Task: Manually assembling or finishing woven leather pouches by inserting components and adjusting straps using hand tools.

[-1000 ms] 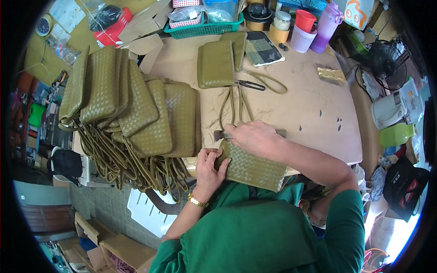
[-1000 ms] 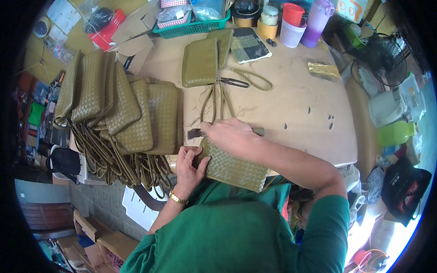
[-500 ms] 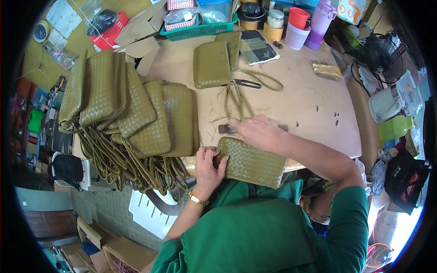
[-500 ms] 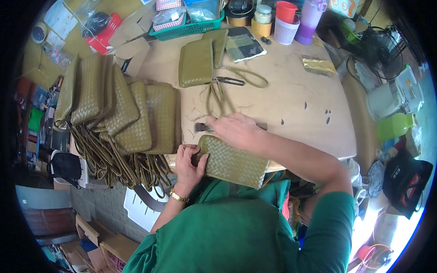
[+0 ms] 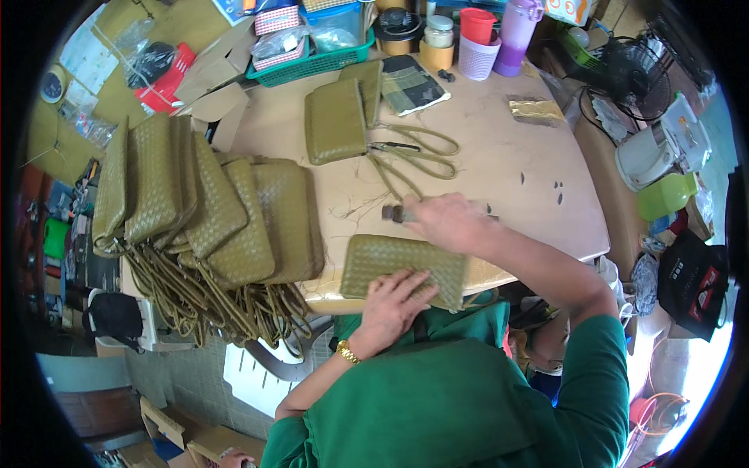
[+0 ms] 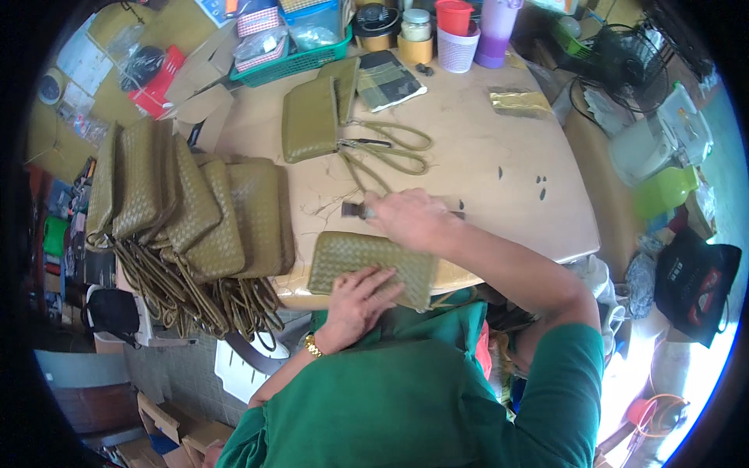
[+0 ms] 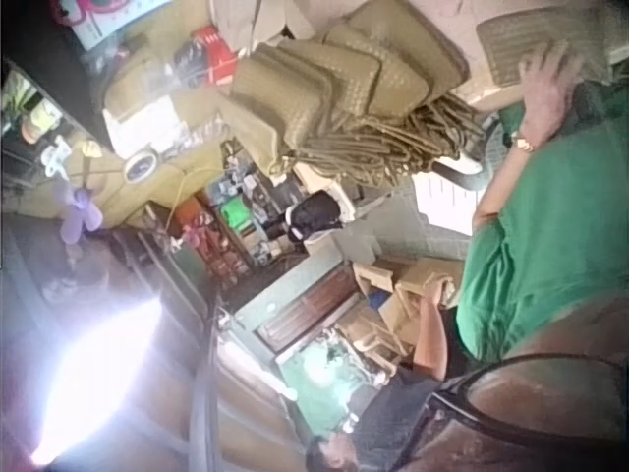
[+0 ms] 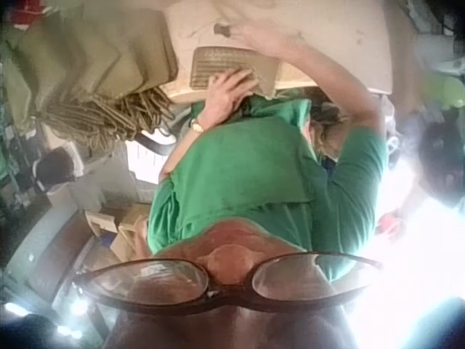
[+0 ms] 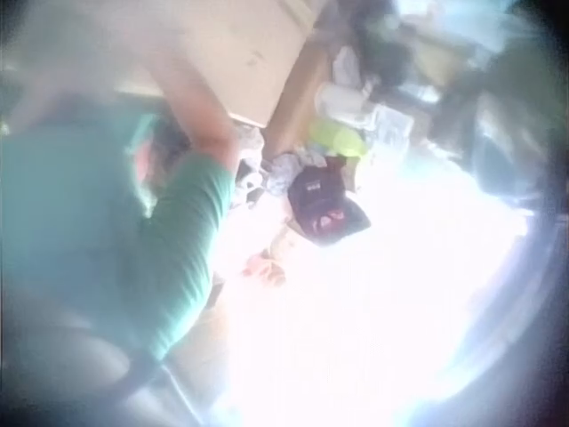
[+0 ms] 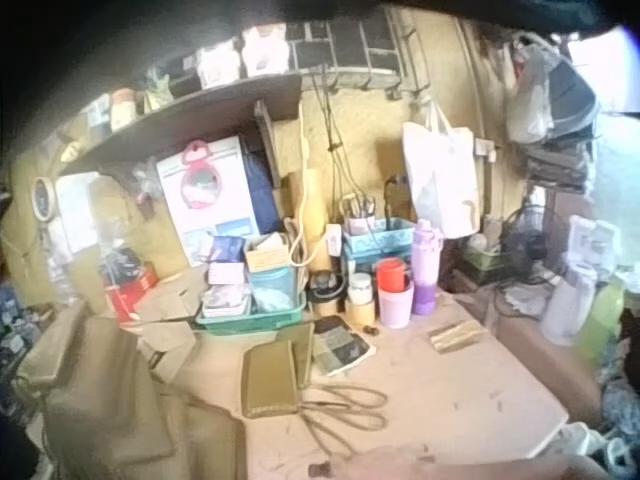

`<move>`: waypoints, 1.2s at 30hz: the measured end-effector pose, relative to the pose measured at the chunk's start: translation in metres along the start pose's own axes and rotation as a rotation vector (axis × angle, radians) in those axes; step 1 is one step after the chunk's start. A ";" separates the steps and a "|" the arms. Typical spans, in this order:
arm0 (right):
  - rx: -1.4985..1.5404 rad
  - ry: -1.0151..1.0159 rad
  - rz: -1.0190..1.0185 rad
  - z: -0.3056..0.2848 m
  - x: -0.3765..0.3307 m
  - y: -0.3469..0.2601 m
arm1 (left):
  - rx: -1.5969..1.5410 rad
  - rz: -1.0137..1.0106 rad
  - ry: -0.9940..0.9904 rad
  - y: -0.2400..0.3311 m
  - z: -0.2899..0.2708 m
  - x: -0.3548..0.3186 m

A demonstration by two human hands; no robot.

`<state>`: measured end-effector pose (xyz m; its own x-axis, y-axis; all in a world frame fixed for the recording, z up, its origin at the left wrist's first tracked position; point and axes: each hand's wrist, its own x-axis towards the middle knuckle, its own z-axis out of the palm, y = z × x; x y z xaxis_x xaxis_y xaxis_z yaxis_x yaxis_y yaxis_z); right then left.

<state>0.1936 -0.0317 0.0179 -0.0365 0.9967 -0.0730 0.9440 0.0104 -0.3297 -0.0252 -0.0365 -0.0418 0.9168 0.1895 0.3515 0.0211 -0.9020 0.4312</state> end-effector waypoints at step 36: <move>-0.111 -0.030 0.268 -0.019 -0.097 0.027 | 0.150 -0.127 -0.197 0.011 0.005 0.016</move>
<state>0.2288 -0.1268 0.0338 0.2108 0.9623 -0.1719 0.9514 -0.2424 -0.1900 -0.0080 -0.0454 -0.0355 0.9625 0.2392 0.1278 0.1864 -0.9258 0.3288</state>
